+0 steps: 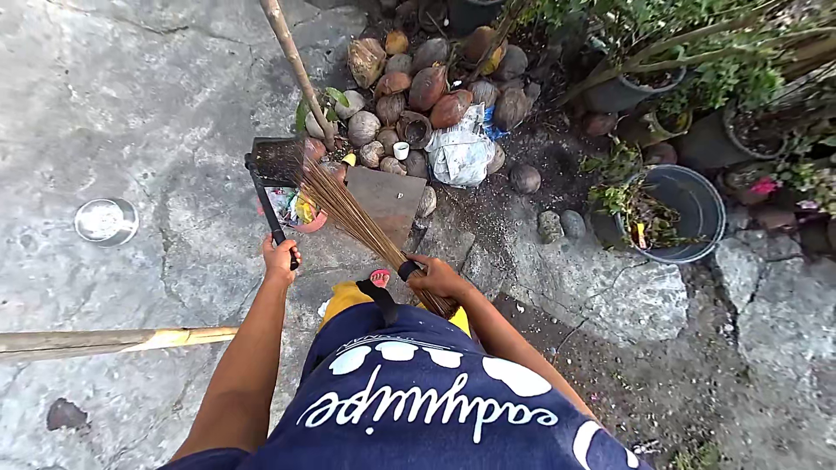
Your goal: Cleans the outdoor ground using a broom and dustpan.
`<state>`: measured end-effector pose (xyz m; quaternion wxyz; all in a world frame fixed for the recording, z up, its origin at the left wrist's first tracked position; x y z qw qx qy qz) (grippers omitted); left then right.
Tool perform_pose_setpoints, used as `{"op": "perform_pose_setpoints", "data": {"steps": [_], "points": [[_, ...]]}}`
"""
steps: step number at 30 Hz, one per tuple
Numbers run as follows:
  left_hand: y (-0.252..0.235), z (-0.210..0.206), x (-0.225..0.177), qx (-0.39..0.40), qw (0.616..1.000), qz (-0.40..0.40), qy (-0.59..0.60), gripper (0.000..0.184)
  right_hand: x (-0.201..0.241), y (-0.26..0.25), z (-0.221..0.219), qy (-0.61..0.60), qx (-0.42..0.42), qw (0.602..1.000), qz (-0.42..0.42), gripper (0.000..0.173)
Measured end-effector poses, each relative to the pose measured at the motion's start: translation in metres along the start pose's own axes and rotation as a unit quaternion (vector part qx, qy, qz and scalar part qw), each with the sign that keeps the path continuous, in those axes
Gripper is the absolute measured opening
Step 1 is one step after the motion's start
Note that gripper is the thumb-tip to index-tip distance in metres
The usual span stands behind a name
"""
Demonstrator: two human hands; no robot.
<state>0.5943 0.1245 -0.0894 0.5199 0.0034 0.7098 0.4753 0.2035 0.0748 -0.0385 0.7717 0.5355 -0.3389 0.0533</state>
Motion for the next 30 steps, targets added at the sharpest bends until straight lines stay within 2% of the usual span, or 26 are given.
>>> {"op": "perform_pose_setpoints", "data": {"steps": [4, 7, 8, 10, 11, 12, 13, 16, 18, 20, 22, 24, 25, 28, 29, 30], "points": [[-0.003, 0.001, -0.003, -0.002, 0.999, -0.002, -0.034, 0.065, -0.035, 0.051, 0.008, -0.117, -0.036, 0.992, 0.027, 0.079], [0.012, -0.009, -0.026, 0.041, 0.996, -0.060, -0.055, 0.052, -0.089, 0.095, 0.001, -0.235, -0.053, 0.970, -0.016, 0.090], [0.017, -0.019, -0.034, 0.068, 0.993, -0.074, -0.061, 0.044, -0.106, 0.112, -0.008, -0.290, -0.043, 0.956, -0.034, 0.085], [0.028, -0.046, -0.050, 0.121, 0.986, -0.087, -0.069, 0.022, -0.130, 0.148, -0.034, -0.446, -0.050, 0.894, -0.006, 0.048], [0.033, -0.063, -0.057, 0.150, 0.982, -0.088, -0.074, 0.014, -0.138, 0.159, -0.051, -0.551, -0.050, 0.832, 0.040, 0.054], [0.038, -0.081, -0.062, 0.176, 0.977, -0.086, -0.090, 0.011, -0.146, 0.165, -0.066, -0.656, -0.063, 0.746, 0.100, 0.069], [0.039, -0.099, -0.065, 0.197, 0.971, -0.082, -0.111, 0.013, -0.152, 0.171, -0.079, -0.723, -0.089, 0.669, 0.148, 0.075], [0.043, -0.180, -0.066, 0.251, 0.946, -0.063, -0.196, 0.015, -0.177, 0.199, -0.128, -0.814, -0.231, 0.508, 0.160, 0.056], [0.045, -0.238, -0.047, 0.363, 0.914, -0.018, -0.179, 0.019, -0.196, 0.214, -0.185, -0.846, -0.314, 0.396, 0.170, 0.045], [0.063, -0.288, -0.018, 0.382, 0.905, 0.056, -0.181, 0.028, -0.211, 0.216, -0.250, -0.865, -0.343, 0.287, 0.230, 0.032], [0.080, -0.333, 0.017, 0.422, 0.873, 0.132, -0.206, 0.035, -0.211, 0.219, -0.312, -0.885, -0.370, 0.195, 0.204, 0.025], [0.117, -0.371, 0.053, 0.443, 0.843, 0.200, -0.231, 0.041, -0.208, 0.221, -0.364, -0.898, -0.413, 0.083, 0.128, 0.018], [0.139, -0.385, 0.071, 0.442, 0.832, 0.232, -0.241, 0.043, -0.205, 0.220, -0.387, -0.895, -0.434, 0.028, 0.101, 0.020], [0.197, -0.414, 0.132, 0.464, 0.779, 0.325, -0.270, 0.046, -0.206, 0.198, -0.457, -0.873, -0.466, -0.129, 0.073, 0.059], [0.219, -0.419, 0.153, 0.473, 0.758, 0.349, -0.282, 0.046, -0.205, 0.192, -0.478, -0.865, -0.467, -0.174, 0.054, 0.063], [0.240, -0.421, 0.175, 0.476, 0.741, 0.367, -0.299, 0.046, -0.200, 0.191, -0.496, -0.859, -0.461, -0.223, 0.012, 0.057]]}}
Point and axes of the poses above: each hand's wrist, its own y-axis away from the middle knuckle, its own z-axis out of the back of the hand, x = y × z, the point moved 9 cm from there along -y, towards the middle knuckle, and after that the axes turned 6 degrees about x, right-handed, at the moved point
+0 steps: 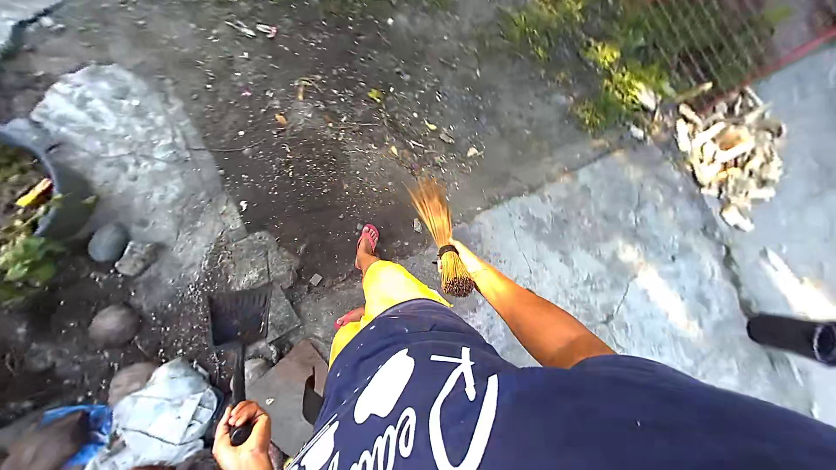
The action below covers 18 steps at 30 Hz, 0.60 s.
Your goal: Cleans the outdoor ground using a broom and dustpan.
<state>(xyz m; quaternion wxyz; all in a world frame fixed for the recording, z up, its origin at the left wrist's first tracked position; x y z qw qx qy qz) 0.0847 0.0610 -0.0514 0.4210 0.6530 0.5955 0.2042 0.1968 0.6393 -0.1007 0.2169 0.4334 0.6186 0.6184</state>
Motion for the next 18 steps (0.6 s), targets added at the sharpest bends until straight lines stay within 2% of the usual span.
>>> {"op": "perform_pose_setpoints", "data": {"steps": [2, 3, 4, 5, 6, 8, 10, 13, 14, 16, 18], "points": [[-0.020, -0.042, 0.031, 0.009, 0.998, 0.045, -0.036, 0.046, 0.012, 0.031, 0.015, -0.032, -0.124, 0.992, -0.013, 0.042], [-0.029, -0.062, 0.046, 0.011, 0.996, 0.063, -0.062, 0.046, 0.016, 0.038, 0.020, -0.084, -0.129, 0.988, -0.024, 0.043], [-0.037, -0.082, 0.061, 0.012, 0.993, 0.080, -0.086, 0.045, 0.012, -0.001, 0.045, -0.064, -0.011, 0.990, 0.126, 0.049], [-0.043, -0.105, 0.076, 0.012, 0.989, 0.091, -0.115, 0.045, 0.007, -0.035, 0.058, -0.130, -0.026, 0.982, 0.132, 0.053], [-0.049, -0.126, 0.090, 0.010, 0.985, 0.098, -0.142, 0.044, 0.008, -0.059, 0.057, -0.195, -0.064, 0.974, 0.090, 0.054], [-0.061, -0.165, 0.112, 0.006, 0.977, 0.109, -0.184, 0.044, 0.015, -0.101, 0.028, -0.284, -0.102, 0.953, 0.030, 0.053], [-0.076, -0.198, 0.135, -0.004, 0.971, 0.120, -0.208, 0.044, 0.040, -0.132, -0.030, -0.316, -0.049, 0.947, 0.024, 0.056], [-0.108, -0.236, 0.170, -0.017, 0.953, 0.127, -0.274, 0.040, 0.082, -0.164, -0.128, -0.307, 0.074, 0.949, -0.008, 0.034], [-0.122, -0.247, 0.183, -0.027, 0.945, 0.125, -0.302, 0.038, 0.085, -0.184, -0.147, -0.271, 0.137, 0.953, -0.026, 0.035], [-0.147, -0.270, 0.207, -0.042, 0.926, 0.125, -0.353, 0.033, 0.088, -0.207, -0.160, -0.225, 0.232, 0.945, -0.057, 0.036], [-0.166, -0.294, 0.232, -0.056, 0.913, 0.126, -0.384, 0.029, 0.105, -0.165, -0.145, -0.193, 0.218, 0.955, -0.063, 0.032]]}}
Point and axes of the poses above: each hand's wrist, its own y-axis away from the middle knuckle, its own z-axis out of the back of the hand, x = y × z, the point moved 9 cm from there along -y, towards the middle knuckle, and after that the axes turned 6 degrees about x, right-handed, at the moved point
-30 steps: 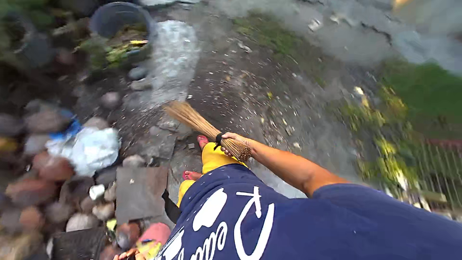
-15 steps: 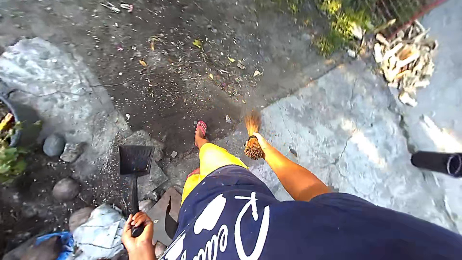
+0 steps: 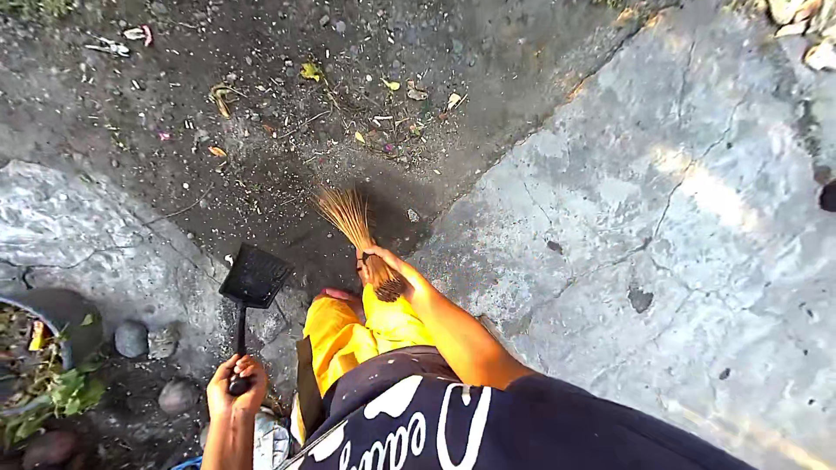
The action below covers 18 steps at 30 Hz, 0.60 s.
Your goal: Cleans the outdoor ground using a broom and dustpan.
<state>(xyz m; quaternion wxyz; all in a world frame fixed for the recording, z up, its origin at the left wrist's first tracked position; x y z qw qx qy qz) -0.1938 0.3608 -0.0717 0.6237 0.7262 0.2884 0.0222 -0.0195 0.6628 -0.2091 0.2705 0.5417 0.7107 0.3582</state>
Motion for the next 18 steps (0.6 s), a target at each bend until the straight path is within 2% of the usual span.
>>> {"op": "perform_pose_setpoints", "data": {"steps": [1, 3, 4, 6, 9, 11, 14, 16, 18], "points": [[-0.010, -0.018, -0.002, -0.004, 1.000, 0.009, -0.009, 0.028, 0.008, 0.037, 0.000, 0.009, -0.017, 1.000, 0.009, 0.033], [-0.032, -0.055, -0.003, 0.001, 0.999, 0.032, -0.040, 0.026, 0.019, 0.090, 0.032, 0.056, -0.063, 0.996, -0.010, 0.032], [-0.044, -0.073, -0.003, 0.006, 0.997, 0.044, -0.065, 0.025, 0.021, 0.106, 0.058, 0.073, -0.094, 0.993, -0.020, 0.030], [-0.070, -0.109, -0.001, 0.020, 0.991, 0.066, -0.114, 0.023, 0.031, 0.134, 0.111, 0.066, -0.153, 0.986, 0.015, 0.025], [-0.106, -0.161, 0.008, 0.050, 0.979, 0.104, -0.168, 0.023, 0.060, 0.163, 0.153, 0.037, -0.224, 0.972, 0.061, 0.023], [-0.131, -0.196, 0.016, 0.056, 0.970, 0.126, -0.198, 0.023, 0.096, 0.157, 0.158, -0.015, -0.285, 0.954, 0.095, 0.020], [-0.169, -0.247, 0.024, 0.054, 0.952, 0.133, -0.272, 0.015, 0.151, 0.097, 0.158, -0.107, -0.327, 0.927, 0.153, 0.026], [-0.195, -0.275, 0.030, 0.051, 0.937, 0.132, -0.319, 0.012, 0.169, 0.047, 0.148, -0.069, -0.312, 0.941, 0.113, 0.028], [-0.221, -0.305, 0.036, 0.052, 0.921, 0.131, -0.362, 0.009, 0.168, 0.007, 0.119, 0.022, -0.238, 0.971, 0.030, 0.025]]}}
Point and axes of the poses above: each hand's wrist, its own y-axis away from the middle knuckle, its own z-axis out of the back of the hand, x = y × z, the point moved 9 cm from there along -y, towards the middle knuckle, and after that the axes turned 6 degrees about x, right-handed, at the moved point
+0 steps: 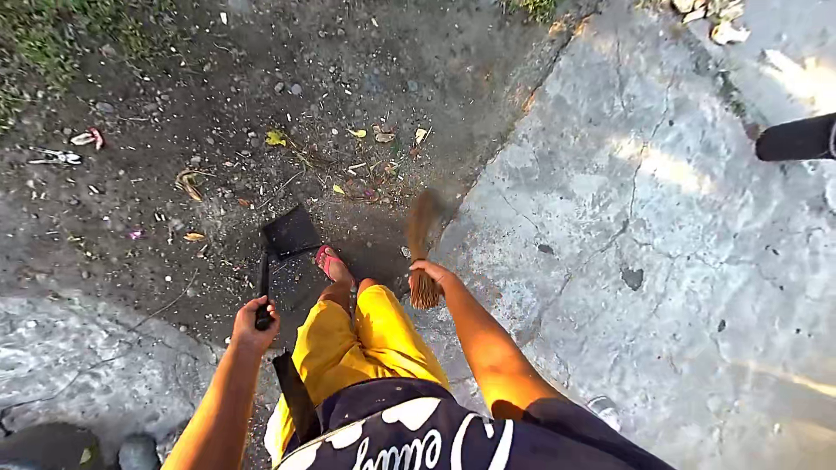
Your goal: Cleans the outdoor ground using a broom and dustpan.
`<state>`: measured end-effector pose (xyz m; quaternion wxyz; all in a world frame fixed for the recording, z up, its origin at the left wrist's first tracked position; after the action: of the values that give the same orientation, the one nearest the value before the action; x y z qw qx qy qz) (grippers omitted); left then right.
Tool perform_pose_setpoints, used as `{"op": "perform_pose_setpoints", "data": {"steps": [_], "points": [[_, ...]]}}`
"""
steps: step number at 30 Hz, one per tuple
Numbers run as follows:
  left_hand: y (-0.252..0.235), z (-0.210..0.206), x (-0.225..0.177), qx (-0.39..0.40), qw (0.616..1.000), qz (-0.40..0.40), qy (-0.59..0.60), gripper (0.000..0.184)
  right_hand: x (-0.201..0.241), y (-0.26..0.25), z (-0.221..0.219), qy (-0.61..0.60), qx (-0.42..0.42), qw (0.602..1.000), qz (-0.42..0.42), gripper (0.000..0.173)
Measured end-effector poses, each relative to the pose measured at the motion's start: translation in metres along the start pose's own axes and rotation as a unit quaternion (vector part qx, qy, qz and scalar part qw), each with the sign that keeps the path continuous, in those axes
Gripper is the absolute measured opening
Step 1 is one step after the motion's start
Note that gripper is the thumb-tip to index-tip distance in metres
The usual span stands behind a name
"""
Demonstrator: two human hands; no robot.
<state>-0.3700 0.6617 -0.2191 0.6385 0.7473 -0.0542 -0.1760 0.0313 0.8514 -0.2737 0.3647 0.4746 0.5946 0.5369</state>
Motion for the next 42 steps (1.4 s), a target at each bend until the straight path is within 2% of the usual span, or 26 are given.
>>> {"op": "perform_pose_setpoints", "data": {"steps": [2, 4, 8, 11, 13, 14, 17, 20, 23, 27, 29, 31, 33, 36, 39, 42], "points": [[-0.023, -0.023, -0.018, -0.004, 1.000, 0.006, -0.025, 0.007, -0.008, 0.011, -0.036, 0.077, 0.088, 0.993, -0.030, 0.021], [-0.041, -0.046, -0.038, 0.004, 0.999, 0.013, -0.032, 0.009, -0.014, 0.039, -0.040, 0.073, 0.125, 0.989, -0.037, 0.019], [-0.056, -0.078, -0.072, 0.028, 0.999, 0.031, -0.016, 0.014, -0.009, 0.112, 0.022, 0.027, 0.119, 0.992, -0.015, 0.032], [-0.059, -0.091, -0.087, 0.021, 0.999, 0.031, -0.010, 0.016, 0.026, 0.136, 0.069, 0.031, 0.031, 0.999, 0.013, 0.029], [-0.063, -0.095, -0.093, 0.003, 1.000, 0.026, -0.004, 0.015, 0.063, 0.129, 0.089, 0.000, -0.067, 0.998, 0.015, 0.021], [-0.066, -0.096, -0.095, -0.010, 1.000, 0.023, -0.005, 0.015, 0.082, 0.115, 0.097, -0.025, -0.099, 0.995, 0.019, 0.023], [-0.067, -0.104, -0.098, -0.054, 0.998, 0.015, -0.035, 0.015, 0.136, 0.048, 0.104, -0.013, -0.126, 0.991, 0.042, 0.030], [-0.061, -0.116, -0.101, -0.119, 0.988, -0.006, -0.095, 0.021, 0.153, -0.001, 0.070, 0.066, -0.036, 0.997, -0.026, 0.029], [-0.061, -0.131, -0.106, -0.153, 0.972, -0.026, -0.177, 0.027, 0.150, 0.020, 0.045, 0.148, 0.087, 0.980, -0.100, 0.022], [-0.069, -0.152, -0.108, -0.186, 0.942, -0.034, -0.279, 0.034, 0.183, 0.092, 0.108, 0.148, 0.107, 0.981, -0.072, 0.038], [-0.076, -0.162, -0.108, -0.196, 0.930, -0.038, -0.308, 0.035, 0.214, 0.120, 0.144, 0.157, 0.083, 0.983, -0.051, 0.040], [-0.081, -0.174, -0.108, -0.196, 0.922, -0.046, -0.330, 0.036, 0.254, 0.129, 0.176, 0.177, 0.015, 0.984, -0.027, 0.038], [-0.085, -0.184, -0.109, -0.203, 0.917, -0.049, -0.341, 0.035, 0.294, 0.109, 0.202, 0.176, -0.065, 0.982, -0.008, 0.036], [-0.090, -0.196, -0.110, -0.215, 0.915, -0.048, -0.338, 0.034, 0.334, 0.045, 0.222, 0.153, -0.140, 0.978, 0.012, 0.041], [-0.092, -0.206, -0.113, -0.228, 0.914, -0.042, -0.333, 0.034, 0.331, -0.011, 0.194, 0.177, -0.092, 0.979, -0.030, 0.041], [-0.092, -0.213, -0.117, -0.237, 0.916, -0.039, -0.322, 0.037, 0.301, -0.004, 0.137, 0.287, 0.052, 0.950, -0.113, 0.041]]}}
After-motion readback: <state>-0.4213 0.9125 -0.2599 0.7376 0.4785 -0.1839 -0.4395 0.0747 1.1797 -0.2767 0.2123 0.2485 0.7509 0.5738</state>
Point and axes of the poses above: each hand's wrist, its own y-axis away from the middle knuckle, its own z-axis out of the back of the hand, x = y × z, the point moved 9 cm from there along -y, towards the middle knuckle, and after that the axes turned 6 degrees about x, right-handed, at the moved point
